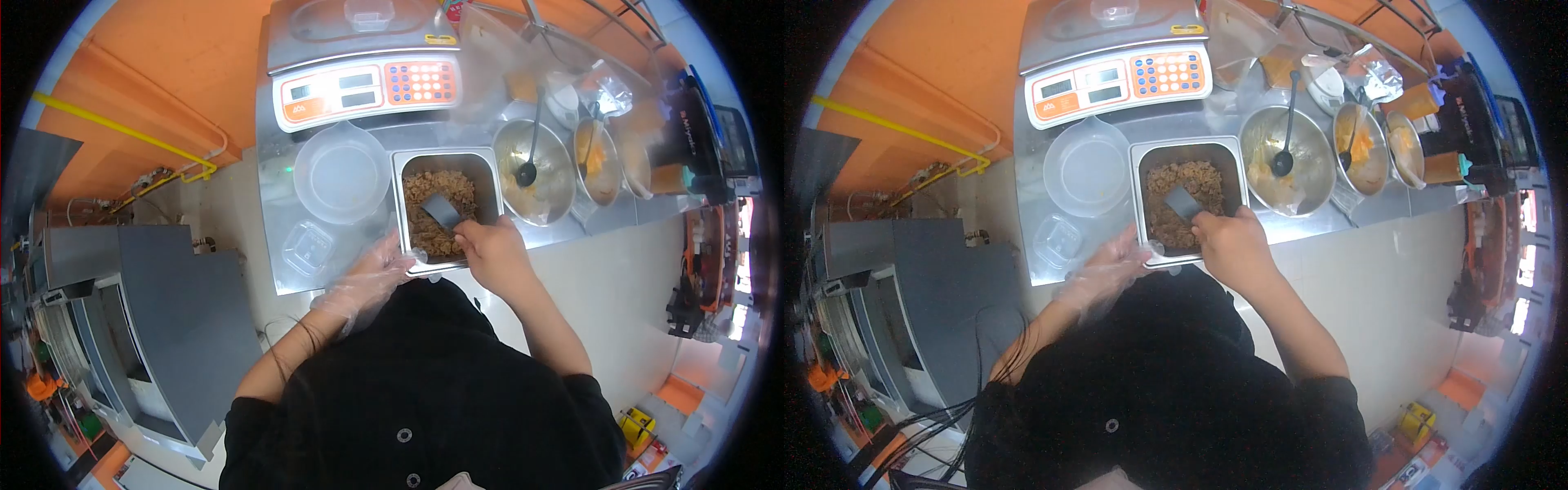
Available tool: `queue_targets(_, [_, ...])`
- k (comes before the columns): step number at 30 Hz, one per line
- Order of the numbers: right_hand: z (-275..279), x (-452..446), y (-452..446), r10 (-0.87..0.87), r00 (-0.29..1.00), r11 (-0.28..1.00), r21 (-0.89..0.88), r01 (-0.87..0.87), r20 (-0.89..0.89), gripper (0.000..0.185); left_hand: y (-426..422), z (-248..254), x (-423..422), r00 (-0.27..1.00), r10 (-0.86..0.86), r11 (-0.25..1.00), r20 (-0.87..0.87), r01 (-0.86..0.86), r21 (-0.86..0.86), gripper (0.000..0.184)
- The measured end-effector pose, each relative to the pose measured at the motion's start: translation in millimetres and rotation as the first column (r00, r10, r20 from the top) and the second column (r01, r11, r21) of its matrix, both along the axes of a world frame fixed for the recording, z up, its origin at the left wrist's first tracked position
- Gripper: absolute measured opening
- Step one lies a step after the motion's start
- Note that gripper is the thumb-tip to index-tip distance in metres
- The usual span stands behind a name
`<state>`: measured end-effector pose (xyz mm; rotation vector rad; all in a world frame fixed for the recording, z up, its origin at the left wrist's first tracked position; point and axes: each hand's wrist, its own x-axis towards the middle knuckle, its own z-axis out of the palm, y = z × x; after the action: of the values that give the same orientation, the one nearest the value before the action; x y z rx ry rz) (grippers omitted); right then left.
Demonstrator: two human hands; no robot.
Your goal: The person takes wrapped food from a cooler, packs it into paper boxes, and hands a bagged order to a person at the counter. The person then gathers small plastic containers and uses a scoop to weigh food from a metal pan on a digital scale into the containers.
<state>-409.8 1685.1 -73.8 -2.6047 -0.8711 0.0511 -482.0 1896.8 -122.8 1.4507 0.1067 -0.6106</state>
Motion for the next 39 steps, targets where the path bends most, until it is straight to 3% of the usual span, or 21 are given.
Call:
queue_targets(2, [3,5,2,-0.058,0.998,0.997,0.048,0.056,0.034,0.008,0,0,1,1.000,0.005,1.000,-0.009,-0.005,0.008,0.061])
queue_targets(5, [10,12,3,-0.096,0.994,0.961,-0.257,0.105,0.046,0.007,-1,-3,2,0.999,0.027,1.000,-0.022,-0.027,-0.005,0.061])
queue_targets(8, [1,5,5,0.068,0.997,0.965,-0.251,-0.076,-0.042,0.008,-1,-2,2,0.998,0.012,1.000,-0.062,-0.013,-0.013,0.061])
queue_targets(11, [1,0,12,0.004,0.987,1.000,0.014,-0.002,-0.162,0.010,-2,3,3,0.998,0.033,0.998,-0.060,-0.036,-0.043,0.060])
queue_targets(17, [-13,1,25,-0.063,0.973,0.996,0.040,0.073,-0.222,0.010,-6,-5,1,0.997,0.070,0.989,-0.013,-0.072,-0.126,0.057])
queue_targets(20, [-3,10,18,-0.158,0.874,0.944,0.190,0.270,-0.459,0.014,-7,-8,0,0.997,0.082,0.987,0.014,-0.079,-0.141,0.058])
queue_targets(21, [1,13,18,-0.224,0.831,0.950,0.078,0.303,-0.509,0.016,-8,-10,-2,0.996,0.092,0.986,0.017,-0.088,-0.140,0.059])
queue_targets(24, [-15,8,21,-0.142,0.895,0.975,0.095,0.200,-0.422,0.017,-7,0,-1,0.998,0.057,0.995,0.031,-0.054,-0.080,0.058])
queue_targets(27, [-14,20,8,-0.102,0.792,0.910,0.266,0.319,-0.602,0.016,-8,7,-2,0.998,0.062,0.996,-0.025,-0.063,-0.055,0.057])
queue_targets(30, [-3,23,-3,-0.102,0.627,0.851,0.259,0.456,-0.772,0.015,-7,-4,-5,0.999,0.052,0.997,-0.015,-0.053,-0.060,0.059])
queue_targets(36, [6,22,-21,-0.088,0.504,0.696,0.309,0.649,-0.859,0.015,-9,-2,-8,0.994,0.105,0.987,-0.005,-0.105,-0.118,0.072])
queue_targets(39, [-2,24,-31,-0.088,0.523,0.635,0.357,0.685,-0.848,0.015,-10,-6,-10,0.988,0.143,0.973,-0.055,-0.151,-0.177,0.075])
